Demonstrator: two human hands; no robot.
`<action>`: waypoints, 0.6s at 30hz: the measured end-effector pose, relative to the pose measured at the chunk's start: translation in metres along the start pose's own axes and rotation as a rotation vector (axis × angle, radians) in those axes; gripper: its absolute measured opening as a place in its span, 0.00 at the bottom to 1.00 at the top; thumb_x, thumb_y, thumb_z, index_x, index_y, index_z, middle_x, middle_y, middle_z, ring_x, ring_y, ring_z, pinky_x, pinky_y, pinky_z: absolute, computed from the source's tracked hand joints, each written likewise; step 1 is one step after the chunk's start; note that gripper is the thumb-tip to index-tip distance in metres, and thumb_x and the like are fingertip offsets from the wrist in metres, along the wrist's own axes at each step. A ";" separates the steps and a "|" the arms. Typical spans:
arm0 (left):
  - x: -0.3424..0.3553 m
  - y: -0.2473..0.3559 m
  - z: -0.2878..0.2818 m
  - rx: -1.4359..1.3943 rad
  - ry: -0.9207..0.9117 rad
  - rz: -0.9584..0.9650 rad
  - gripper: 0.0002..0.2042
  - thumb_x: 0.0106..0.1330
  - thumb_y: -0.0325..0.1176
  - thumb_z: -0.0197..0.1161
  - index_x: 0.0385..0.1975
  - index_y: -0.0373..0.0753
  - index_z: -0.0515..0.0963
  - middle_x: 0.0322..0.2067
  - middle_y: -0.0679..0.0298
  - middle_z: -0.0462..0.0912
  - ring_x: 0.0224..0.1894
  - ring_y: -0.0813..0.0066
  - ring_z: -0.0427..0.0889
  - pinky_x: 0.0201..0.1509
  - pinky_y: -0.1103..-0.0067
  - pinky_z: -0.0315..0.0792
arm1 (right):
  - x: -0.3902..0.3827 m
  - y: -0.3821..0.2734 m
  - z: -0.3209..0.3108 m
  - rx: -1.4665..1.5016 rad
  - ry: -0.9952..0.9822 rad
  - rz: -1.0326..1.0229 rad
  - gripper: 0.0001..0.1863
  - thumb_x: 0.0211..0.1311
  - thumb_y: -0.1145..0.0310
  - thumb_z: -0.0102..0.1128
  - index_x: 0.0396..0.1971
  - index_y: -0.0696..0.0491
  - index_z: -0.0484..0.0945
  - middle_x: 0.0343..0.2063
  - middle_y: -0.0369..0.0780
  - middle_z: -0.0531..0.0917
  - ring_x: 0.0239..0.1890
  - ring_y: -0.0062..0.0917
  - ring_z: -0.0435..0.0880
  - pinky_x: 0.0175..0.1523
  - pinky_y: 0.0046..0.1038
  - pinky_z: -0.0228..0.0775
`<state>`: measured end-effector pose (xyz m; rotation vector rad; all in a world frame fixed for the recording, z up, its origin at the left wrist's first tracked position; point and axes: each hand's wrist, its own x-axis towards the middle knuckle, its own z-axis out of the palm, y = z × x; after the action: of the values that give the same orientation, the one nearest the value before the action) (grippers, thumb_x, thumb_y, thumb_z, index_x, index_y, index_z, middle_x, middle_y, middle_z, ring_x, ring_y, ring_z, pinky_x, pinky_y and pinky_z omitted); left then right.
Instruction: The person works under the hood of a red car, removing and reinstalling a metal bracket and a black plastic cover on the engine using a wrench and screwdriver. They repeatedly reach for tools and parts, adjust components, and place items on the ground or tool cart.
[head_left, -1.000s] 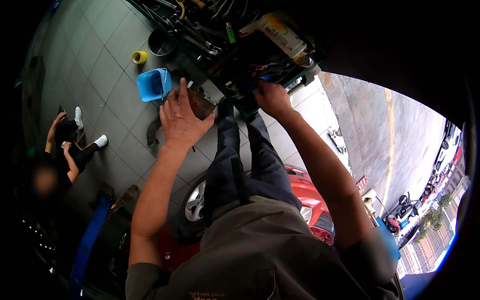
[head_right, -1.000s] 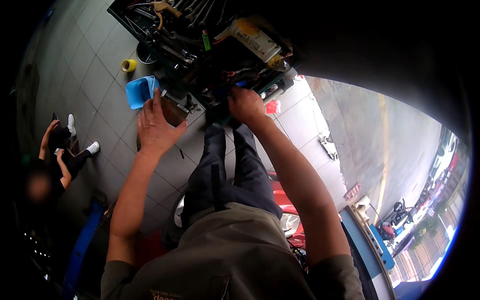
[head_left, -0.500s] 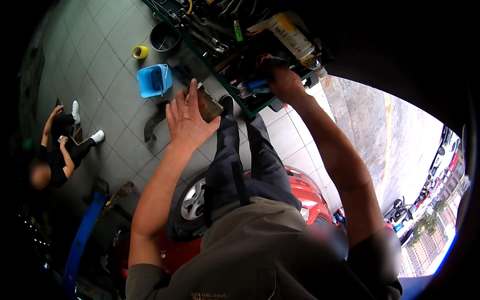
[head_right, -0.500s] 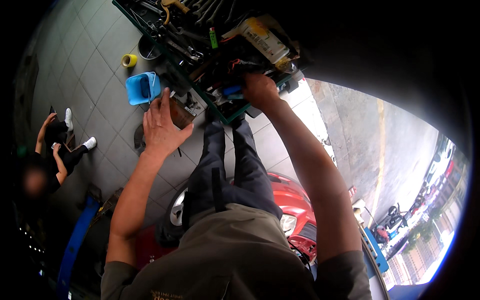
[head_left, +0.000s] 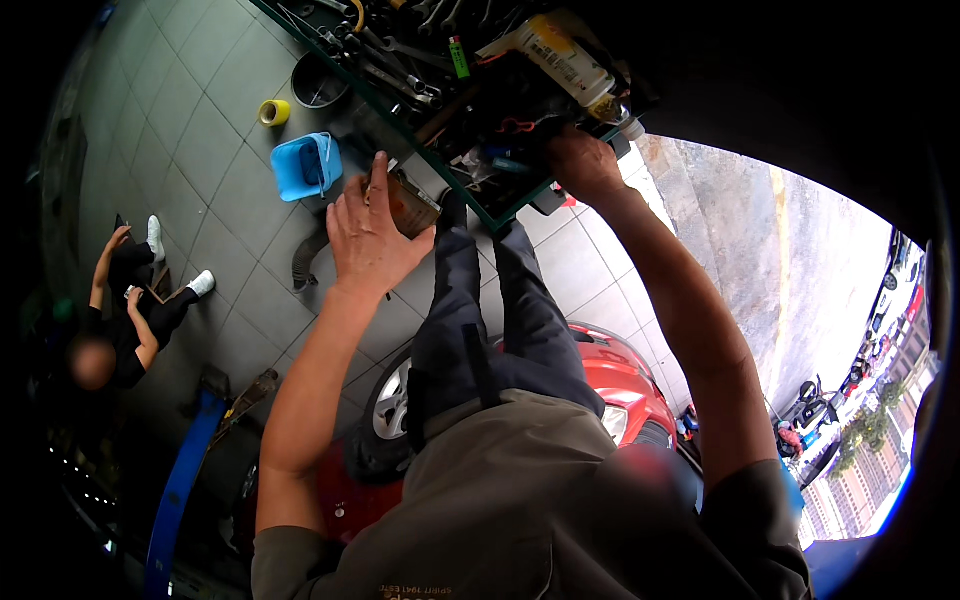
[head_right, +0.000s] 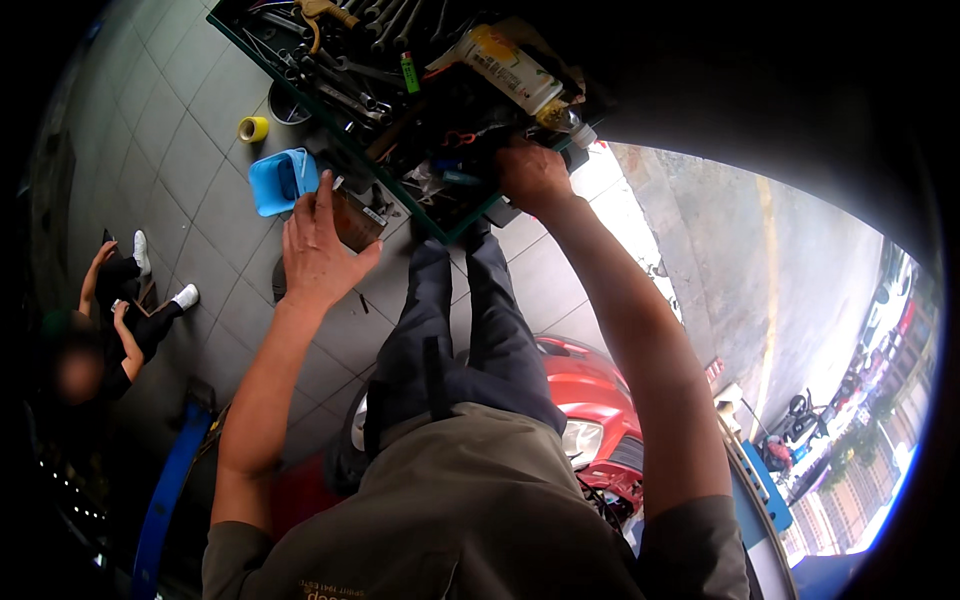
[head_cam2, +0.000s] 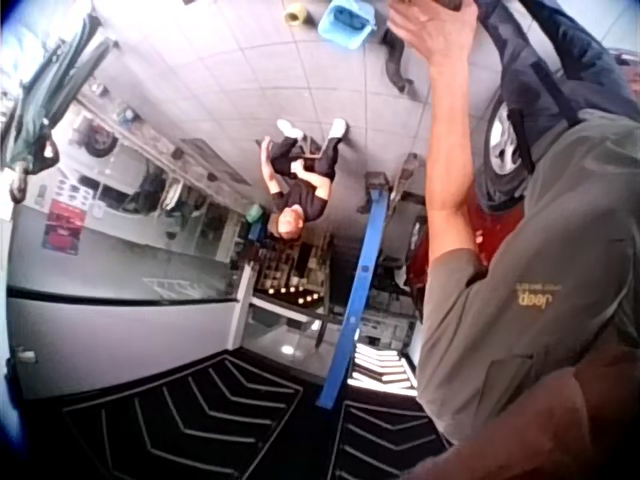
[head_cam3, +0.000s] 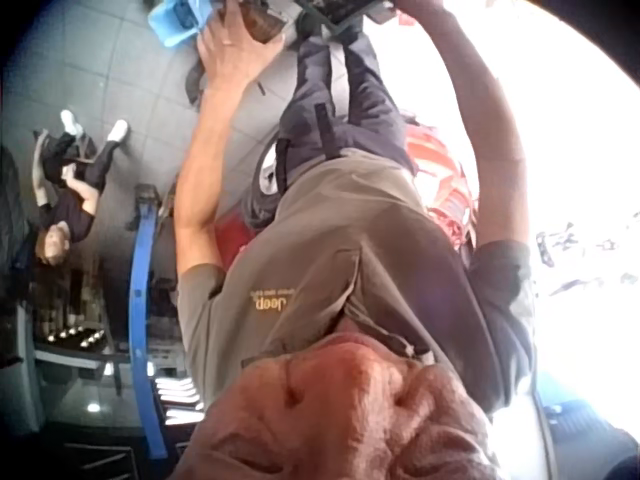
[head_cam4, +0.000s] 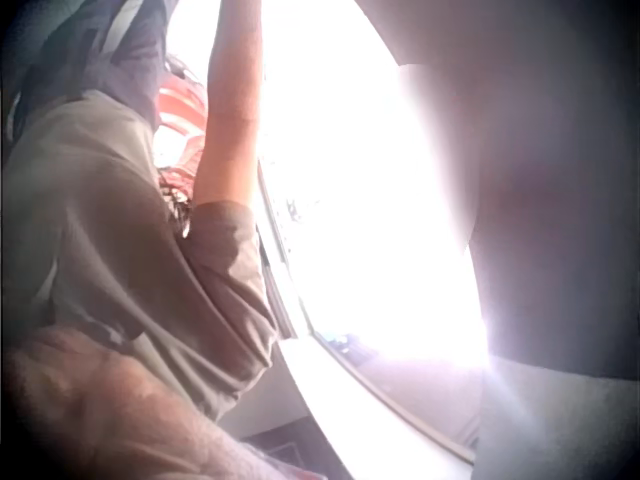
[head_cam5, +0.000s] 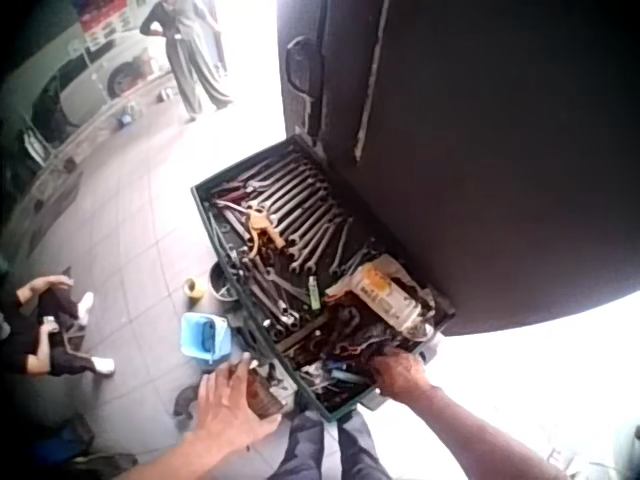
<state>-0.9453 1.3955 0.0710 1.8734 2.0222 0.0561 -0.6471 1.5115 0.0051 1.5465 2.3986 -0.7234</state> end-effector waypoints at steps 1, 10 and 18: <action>0.000 0.002 -0.001 0.003 -0.006 -0.001 0.57 0.45 0.46 0.78 0.76 0.46 0.48 0.60 0.48 0.66 0.60 0.49 0.70 0.65 0.58 0.63 | -0.003 0.003 -0.002 0.000 -0.007 0.003 0.10 0.66 0.69 0.54 0.41 0.48 0.84 0.41 0.45 0.85 0.47 0.40 0.85 0.54 0.38 0.77; -0.003 0.005 0.005 -0.052 -0.041 -0.011 0.57 0.46 0.50 0.76 0.76 0.52 0.47 0.61 0.49 0.64 0.62 0.50 0.67 0.69 0.55 0.56 | 0.013 0.008 -0.016 0.149 -0.022 0.115 0.16 0.62 0.68 0.53 0.48 0.49 0.81 0.44 0.48 0.84 0.51 0.43 0.83 0.58 0.41 0.75; -0.005 0.001 0.008 -0.065 -0.017 -0.009 0.57 0.46 0.50 0.77 0.76 0.52 0.47 0.61 0.49 0.64 0.62 0.49 0.67 0.68 0.54 0.57 | 0.027 0.019 -0.029 0.095 -0.329 0.187 0.16 0.61 0.64 0.53 0.45 0.50 0.85 0.45 0.47 0.86 0.51 0.40 0.85 0.56 0.41 0.76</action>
<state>-0.9420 1.3891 0.0654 1.8189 1.9933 0.1027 -0.6392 1.5537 0.0130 1.5227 1.9816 -0.9766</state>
